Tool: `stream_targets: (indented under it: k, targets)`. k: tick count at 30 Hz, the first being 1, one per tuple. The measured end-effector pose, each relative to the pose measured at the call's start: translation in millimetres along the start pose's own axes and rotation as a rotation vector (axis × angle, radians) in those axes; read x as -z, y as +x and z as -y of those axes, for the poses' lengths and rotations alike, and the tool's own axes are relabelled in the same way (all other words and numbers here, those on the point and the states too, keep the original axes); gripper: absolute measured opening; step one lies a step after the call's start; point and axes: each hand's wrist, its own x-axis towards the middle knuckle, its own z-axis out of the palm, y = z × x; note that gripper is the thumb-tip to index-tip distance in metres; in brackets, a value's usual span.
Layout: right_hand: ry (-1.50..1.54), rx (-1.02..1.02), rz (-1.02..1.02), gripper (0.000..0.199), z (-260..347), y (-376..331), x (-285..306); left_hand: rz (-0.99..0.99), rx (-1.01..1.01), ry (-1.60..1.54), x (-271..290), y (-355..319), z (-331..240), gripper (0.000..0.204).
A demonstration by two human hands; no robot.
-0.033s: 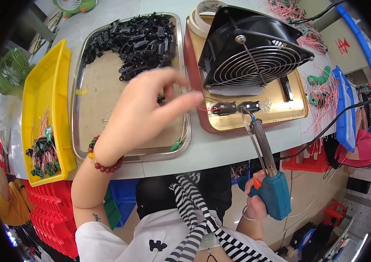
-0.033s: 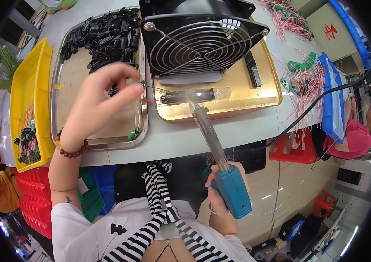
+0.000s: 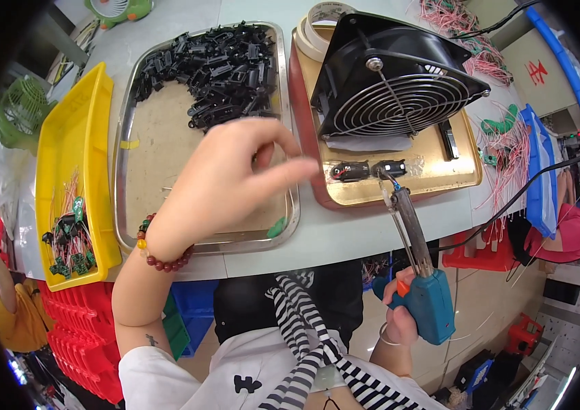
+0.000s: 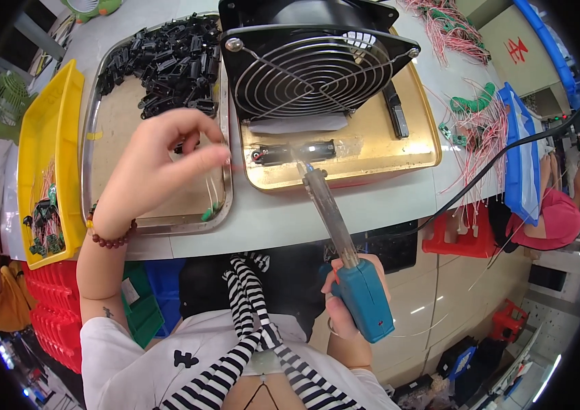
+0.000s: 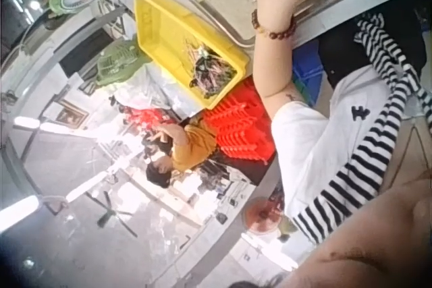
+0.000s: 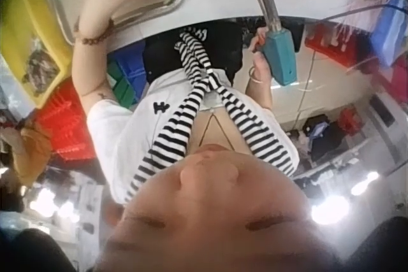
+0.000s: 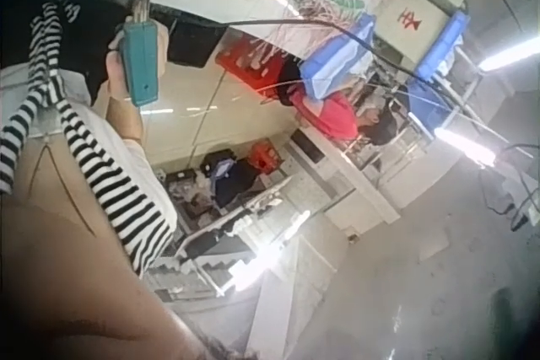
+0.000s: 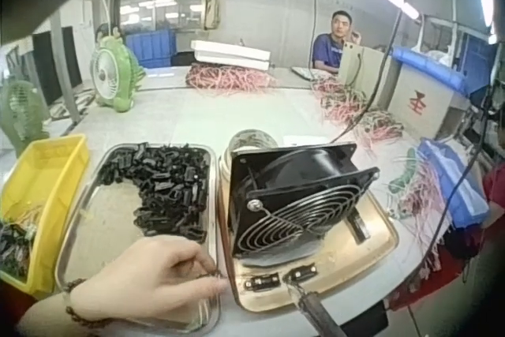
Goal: The person solders wires and circuit boards into plastic components using a soldering iron, places assembled parts into a container, and organizes bundles of wires on the worktable.
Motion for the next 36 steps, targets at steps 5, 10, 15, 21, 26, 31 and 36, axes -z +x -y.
stream_targets:
  k: [5, 10, 15, 21, 26, 31, 36]
  targets:
    - [0.073, -0.073, -0.011, 0.057, -0.3, -1.0, 2.6, 0.099, -0.031, -0.048, 6.5, -5.5, -19.3, 0.024]
    - [-0.016, -0.050, -0.073, 0.068, -6.2, -7.8, 9.3, -0.399, -0.444, 0.284, 5.9, -31.7, -48.4, 0.016]
    - [-0.004, 0.081, -0.023, 0.057, -11.6, -3.3, 28.5, -0.514, -0.353, 0.448, 50.0, -80.7, -69.6, 0.016]
    - [0.028, 0.083, 0.063, 0.052, -15.5, -1.0, 24.6, -0.638, 0.034, -0.032, 140.5, -145.8, -29.9, 0.011]
    - [0.007, 0.063, 0.084, 0.052, -11.5, -2.0, 9.9, -0.770, 0.151, -0.108, 196.3, -181.4, 25.7, 0.014]
    - [0.002, 0.050, 0.123, 0.052, -15.3, -3.7, 9.6, -0.833, 0.155, -0.071, 209.4, -202.2, 80.0, 0.016]
    - [-0.037, 0.043, 0.133, 0.055, -16.4, -6.4, 15.3, -0.668, 0.397, -0.208, 188.0, -237.7, 94.4, 0.012]
